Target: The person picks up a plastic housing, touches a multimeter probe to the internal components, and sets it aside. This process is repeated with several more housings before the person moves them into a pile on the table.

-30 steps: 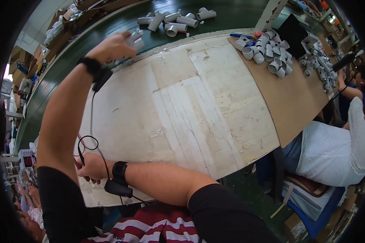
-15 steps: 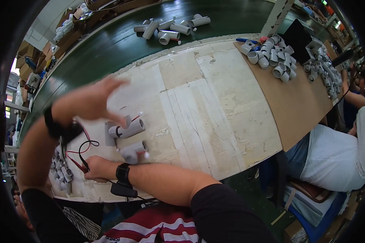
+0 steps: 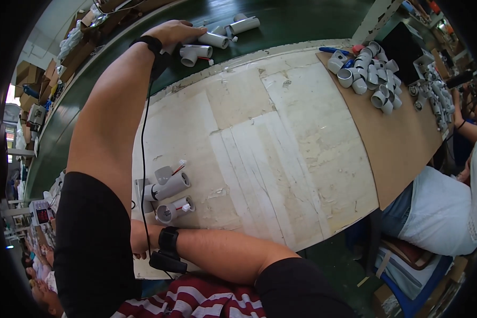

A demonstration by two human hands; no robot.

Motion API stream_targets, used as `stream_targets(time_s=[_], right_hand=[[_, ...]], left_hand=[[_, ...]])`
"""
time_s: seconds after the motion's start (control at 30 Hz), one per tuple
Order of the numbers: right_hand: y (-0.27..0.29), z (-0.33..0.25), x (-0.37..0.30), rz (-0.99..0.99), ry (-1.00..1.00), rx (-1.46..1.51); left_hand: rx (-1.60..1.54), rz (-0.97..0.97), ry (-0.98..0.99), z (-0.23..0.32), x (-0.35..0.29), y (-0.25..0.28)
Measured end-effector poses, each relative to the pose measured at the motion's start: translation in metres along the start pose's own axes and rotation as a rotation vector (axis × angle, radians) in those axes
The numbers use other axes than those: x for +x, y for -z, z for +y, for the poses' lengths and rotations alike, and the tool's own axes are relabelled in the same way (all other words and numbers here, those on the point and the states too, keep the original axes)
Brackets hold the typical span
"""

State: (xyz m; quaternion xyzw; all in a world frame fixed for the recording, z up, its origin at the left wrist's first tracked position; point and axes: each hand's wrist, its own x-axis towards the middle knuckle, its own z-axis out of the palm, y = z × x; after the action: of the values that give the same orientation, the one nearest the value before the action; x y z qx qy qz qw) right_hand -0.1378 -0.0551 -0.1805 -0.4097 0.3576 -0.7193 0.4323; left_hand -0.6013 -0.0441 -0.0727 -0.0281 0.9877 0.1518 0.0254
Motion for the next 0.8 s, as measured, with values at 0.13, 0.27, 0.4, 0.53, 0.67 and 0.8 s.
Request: stream_targets(time_s=[0.13,0.27,0.4,0.53,0.67,0.8], right_hand=[[0.014,-0.074,-0.009,-0.074,-0.334,0.099],[0.018,-0.103,-0.009,-0.098,-0.479,0.088],[0.011,-0.094,-0.01,-0.085,-0.464,0.074],[0.01,-0.098,-0.01,-0.096,-0.479,-0.023],[0.014,-0.104,-0.011,-0.092,-0.515,-0.057],[0.011,-0.099,-0.011,-0.081,-0.504,0.01]], left_hand=[[-0.07,-0.175,-0.087,-0.013,-0.025,0.022],[-0.053,-0.241,-0.168,-0.018,-0.084,0.044],[-0.192,-0.458,-0.201,-0.006,-0.165,0.057],[0.05,-0.635,-0.526,0.007,-0.238,0.061],[-0.001,-0.775,-0.578,0.022,-0.255,0.083],[0.234,-0.409,-0.413,0.044,-0.165,0.091]])
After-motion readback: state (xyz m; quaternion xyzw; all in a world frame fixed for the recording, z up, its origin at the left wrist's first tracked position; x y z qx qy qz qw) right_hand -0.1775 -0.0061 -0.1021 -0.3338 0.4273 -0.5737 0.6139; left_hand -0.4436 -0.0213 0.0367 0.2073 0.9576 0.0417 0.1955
